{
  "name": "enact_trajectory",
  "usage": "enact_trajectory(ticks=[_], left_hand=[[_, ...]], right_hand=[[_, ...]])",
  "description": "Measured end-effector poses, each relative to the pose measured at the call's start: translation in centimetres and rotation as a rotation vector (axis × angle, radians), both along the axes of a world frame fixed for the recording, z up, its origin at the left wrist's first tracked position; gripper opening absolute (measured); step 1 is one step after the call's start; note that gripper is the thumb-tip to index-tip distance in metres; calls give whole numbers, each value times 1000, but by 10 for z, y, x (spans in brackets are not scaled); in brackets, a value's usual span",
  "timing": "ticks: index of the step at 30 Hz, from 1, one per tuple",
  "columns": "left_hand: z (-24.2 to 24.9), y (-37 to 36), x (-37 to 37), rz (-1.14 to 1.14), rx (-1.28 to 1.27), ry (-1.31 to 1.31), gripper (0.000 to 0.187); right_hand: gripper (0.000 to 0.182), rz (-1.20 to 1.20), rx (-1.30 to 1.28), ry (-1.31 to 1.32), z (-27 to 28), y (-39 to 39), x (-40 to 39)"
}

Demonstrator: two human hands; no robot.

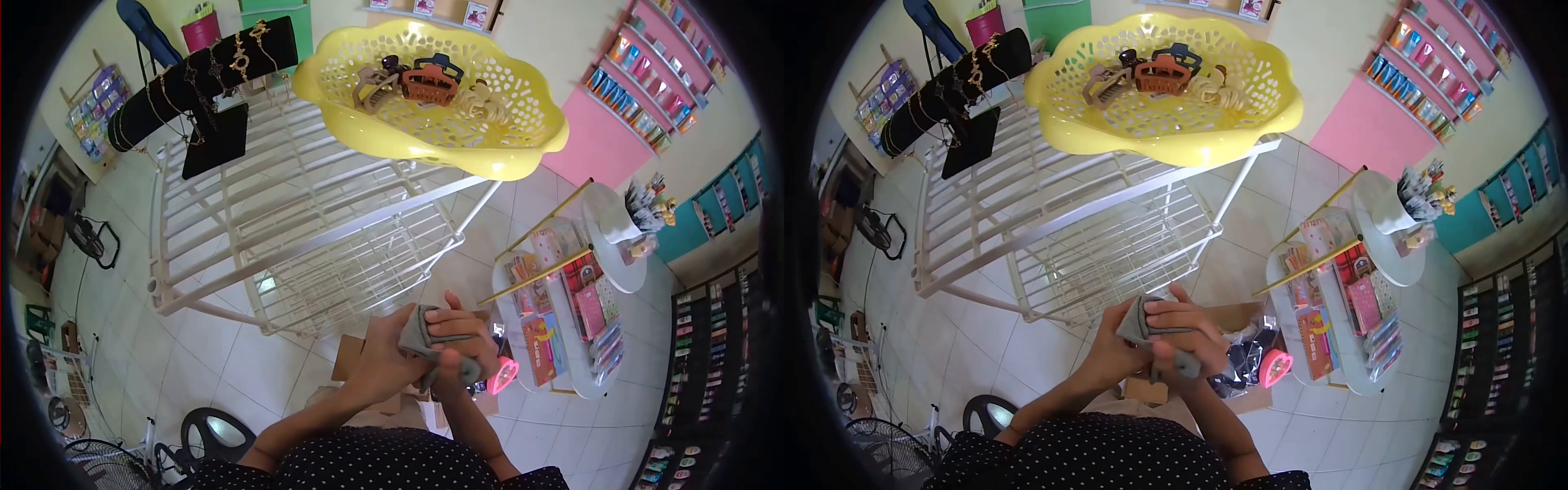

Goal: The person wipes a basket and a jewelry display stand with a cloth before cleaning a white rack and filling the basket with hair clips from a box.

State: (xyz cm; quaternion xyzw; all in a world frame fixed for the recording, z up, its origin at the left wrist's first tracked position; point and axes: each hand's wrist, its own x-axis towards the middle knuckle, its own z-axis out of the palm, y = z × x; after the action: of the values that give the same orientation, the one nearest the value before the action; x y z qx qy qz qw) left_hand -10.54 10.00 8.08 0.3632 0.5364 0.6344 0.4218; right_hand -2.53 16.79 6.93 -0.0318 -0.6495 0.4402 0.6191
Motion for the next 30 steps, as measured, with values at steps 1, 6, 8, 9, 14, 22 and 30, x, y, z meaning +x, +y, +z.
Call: enact_trajectory(ticks=[1,6,8,9,14,22,30], left_hand=[[0,0,1,-11,-33,-29,35],[12,4,-8,-174,-220,-129,44],[17,6,-7,-155,-154,-173,31],[25,4,-9,-151,-132,-160,31],[129,-45,-41,267,286,499,55],[220,92,-96,14,-293,1331,35],[174,170,-98,34,-433,1534,48]], right_hand=[[20,-3,-6,-2,2,-2,0],[27,19,-610,204,12,-7,-4],[27,60,-660,275,12,-4,9],[28,103,-719,340,12,0,16],[28,-125,-665,346,23,16,58],[31,-226,-669,259,8,21,86],[30,-328,-804,389,2,4,105]])
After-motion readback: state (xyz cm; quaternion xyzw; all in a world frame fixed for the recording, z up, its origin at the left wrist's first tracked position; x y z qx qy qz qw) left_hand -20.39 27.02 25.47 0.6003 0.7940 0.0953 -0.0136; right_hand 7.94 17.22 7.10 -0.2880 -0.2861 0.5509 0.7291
